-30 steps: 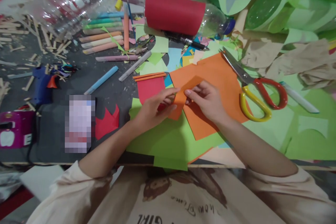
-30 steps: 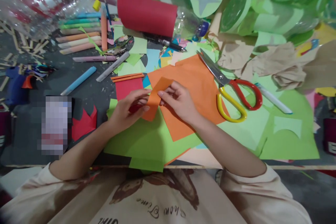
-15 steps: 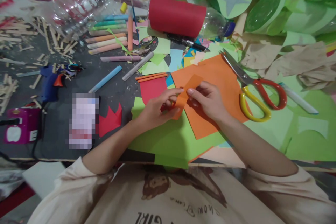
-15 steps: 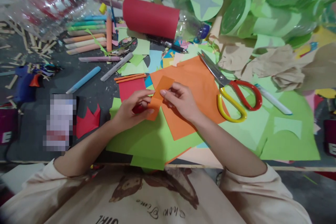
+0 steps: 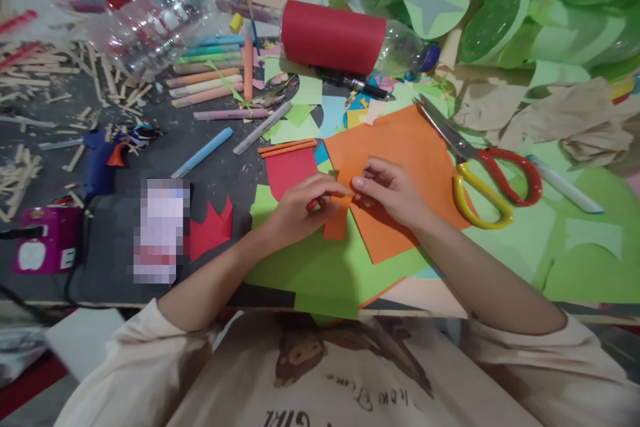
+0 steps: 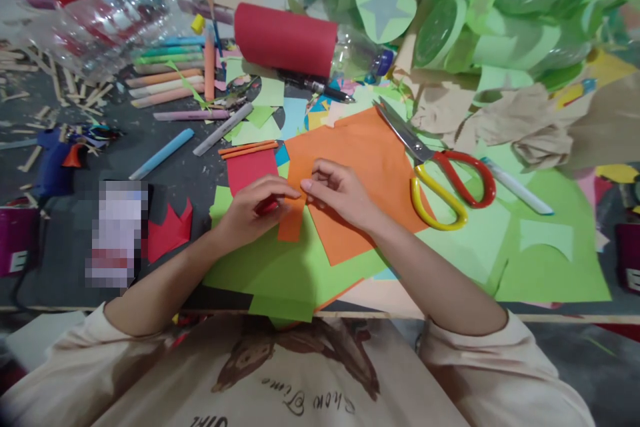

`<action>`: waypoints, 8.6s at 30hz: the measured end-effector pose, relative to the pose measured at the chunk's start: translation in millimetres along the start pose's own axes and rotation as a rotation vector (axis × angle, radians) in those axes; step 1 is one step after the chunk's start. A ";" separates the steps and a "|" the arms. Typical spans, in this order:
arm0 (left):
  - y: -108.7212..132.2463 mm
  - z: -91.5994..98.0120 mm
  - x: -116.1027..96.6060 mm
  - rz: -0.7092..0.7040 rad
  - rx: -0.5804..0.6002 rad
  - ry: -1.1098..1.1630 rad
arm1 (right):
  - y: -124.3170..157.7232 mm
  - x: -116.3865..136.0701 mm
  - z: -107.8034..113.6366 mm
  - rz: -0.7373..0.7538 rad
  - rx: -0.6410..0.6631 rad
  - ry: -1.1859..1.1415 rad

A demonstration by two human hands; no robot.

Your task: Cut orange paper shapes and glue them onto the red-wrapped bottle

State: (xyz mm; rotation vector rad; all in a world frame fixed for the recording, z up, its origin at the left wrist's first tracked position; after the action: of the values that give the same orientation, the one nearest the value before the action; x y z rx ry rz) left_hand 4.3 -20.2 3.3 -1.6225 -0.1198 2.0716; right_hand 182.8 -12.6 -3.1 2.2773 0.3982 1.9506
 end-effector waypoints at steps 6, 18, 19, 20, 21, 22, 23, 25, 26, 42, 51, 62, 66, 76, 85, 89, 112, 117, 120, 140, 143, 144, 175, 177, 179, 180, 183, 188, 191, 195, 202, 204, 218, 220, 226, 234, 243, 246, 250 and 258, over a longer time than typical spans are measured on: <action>0.0 2.5 7.8 0.374 -0.005 0.162 | 6.6 30.7 26.5 0.271 -0.210 0.523; -4.6 3.9 3.1 0.585 -0.285 0.245 | 49.5 47.6 131.1 0.284 -0.196 1.760; -5.0 3.9 2.7 0.569 -0.291 0.225 | 49.9 47.1 128.2 0.268 -0.203 1.817; -5.3 4.0 2.4 0.555 -0.294 0.203 | 49.9 47.5 126.1 0.246 -0.225 1.869; -5.5 4.2 2.1 0.543 -0.291 0.185 | 49.7 48.5 125.1 0.225 -0.249 1.911; -5.6 4.4 1.7 0.534 -0.284 0.171 | 49.2 49.4 125.3 0.214 -0.258 1.939; -5.5 4.6 1.4 0.526 -0.276 0.161 | 48.4 49.9 126.6 0.212 -0.246 1.952; -4.9 4.9 0.7 0.513 -0.259 0.156 | 45.6 49.8 131.2 0.211 -0.200 1.940; -4.4 5.0 0.3 0.509 -0.247 0.157 | 43.6 49.7 133.8 0.191 -0.201 1.926; -0.6 0.7 1.2 0.512 -0.158 0.111 | 30.8 63.8 122.2 -0.013 -0.383 1.764; -3.8 -0.4 -3.2 0.581 -0.202 0.174 | 38.0 77.4 124.8 0.067 -0.470 1.532; -0.4 3.2 -2.1 0.461 -0.141 0.191 | 72.2 73.8 105.5 0.295 -0.049 1.471; 1.3 3.8 -0.9 0.335 -0.111 0.183 | 75.4 66.5 90.8 0.297 0.069 1.416; 7.0 2.0 1.8 0.256 -0.036 0.129 | 62.9 56.1 66.2 0.235 0.172 1.366; 5.8 2.9 0.6 0.209 -0.018 0.112 | 57.0 58.8 58.7 0.178 0.179 1.315; 5.8 4.4 1.4 0.197 -0.019 0.077 | 57.8 59.7 58.6 0.185 0.166 1.306; 2.7 5.5 6.6 0.352 -0.170 0.002 | 53.4 48.6 94.4 0.243 -0.099 1.429; 1.4 4.7 7.4 0.367 -0.254 -0.045 | 42.7 45.6 123.4 0.324 -0.334 1.532; 2.1 4.2 9.6 0.329 -0.273 -0.057 | 42.7 52.4 124.9 0.482 -0.404 1.711; 11.1 1.5 -1.9 0.016 -0.187 -0.039 | 19.2 -9.5 -5.4 -0.054 0.007 -0.042; 10.7 0.7 2.0 0.041 -0.166 -0.039 | 19.1 -3.9 -1.5 -0.002 -0.030 0.004; 10.9 0.4 2.8 0.052 -0.154 -0.048 | 19.4 -3.3 -1.2 0.009 -0.039 0.018; -0.9 22.8 2.0 -0.088 -0.374 -0.660 | 12.6 3.5 18.4 0.227 -0.240 0.390; -1.2 16.7 -5.9 -0.224 -0.187 -0.595 | 11.6 5.5 18.8 0.266 -0.199 0.456; 1.3 7.1 -12.5 -0.359 0.042 -0.504 | 10.8 7.0 19.2 0.304 -0.161 0.527; 3.4 2.5 -14.8 -0.406 0.104 -0.496 | 10.4 7.4 19.4 0.318 -0.148 0.554; 10.4 -8.4 -17.3 -0.491 0.153 -0.596 | 9.3 7.7 19.7 0.343 -0.133 0.586; 16.9 -13.4 -16.4 -0.546 0.199 -0.677 | 8.9 8.0 19.2 0.353 -0.124 0.601; 16.4 -13.1 -16.8 -0.557 0.219 -0.691 | 8.8 8.1 19.2 0.346 -0.122 0.603; 14.8 -14.2 -20.3 -0.566 0.229 -0.706 | 8.6 6.7 19.4 0.336 -0.125 0.594; 15.4 -15.0 -20.4 -0.515 0.306 -0.694 | 8.0 2.6 19.4 0.305 -0.171 0.565; 15.8 -15.1 -19.7 -0.509 0.311 -0.685 | 8.2 2.1 19.1 0.297 -0.176 0.566; 18.7 -20.0 -27.1 -0.534 0.218 -0.740 | 8.7 2.4 15.6 0.282 -0.213 0.531; 19.2 -20.4 -28.0 -0.522 0.217 -0.753 | 7.6 3.0 14.9 0.275 -0.222 0.535; 22.7 -22.6 -26.8 -0.494 0.253 -0.764 | 8.3 2.8 13.3 0.271 -0.229 0.558; 23.9 -23.2 -28.2 -0.491 0.205 -0.795 | -23.8 31.5 12.9 0.394 -0.245 0.968; 22.2 -20.5 -22.7 -0.503 0.180 -0.720 | -103.6 68.8 12.7 0.318 -0.424 1.493; 21.8 -19.9 -21.4 -0.501 0.172 -0.706 | -113.5 67.0 16.2 0.309 -0.445 1.434; 21.7 -20.3 -20.7 -0.510 0.188 -0.715 | -105.7 75.0 20.3 0.366 -0.485 1.344; 26.6 -23.2 -30.5 -0.448 0.154 -0.826 | -5.4 40.1 24.1 0.313 -0.316 0.275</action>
State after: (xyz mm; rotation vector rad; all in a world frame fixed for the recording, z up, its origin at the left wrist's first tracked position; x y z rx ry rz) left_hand 22.1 -62.0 14.0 -0.5004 -0.5305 2.1691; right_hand 211.3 5.5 29.7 1.9719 -0.2483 2.2859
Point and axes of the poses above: each hand's wrist, its own y-axis away from the middle knuckle, its own z-axis out of the back of the hand, x = y × z, the point moved 2 cm from there along -y, towards the middle knuckle, and after that the axes turned 13 degrees about -x, right-handed, at the moved point
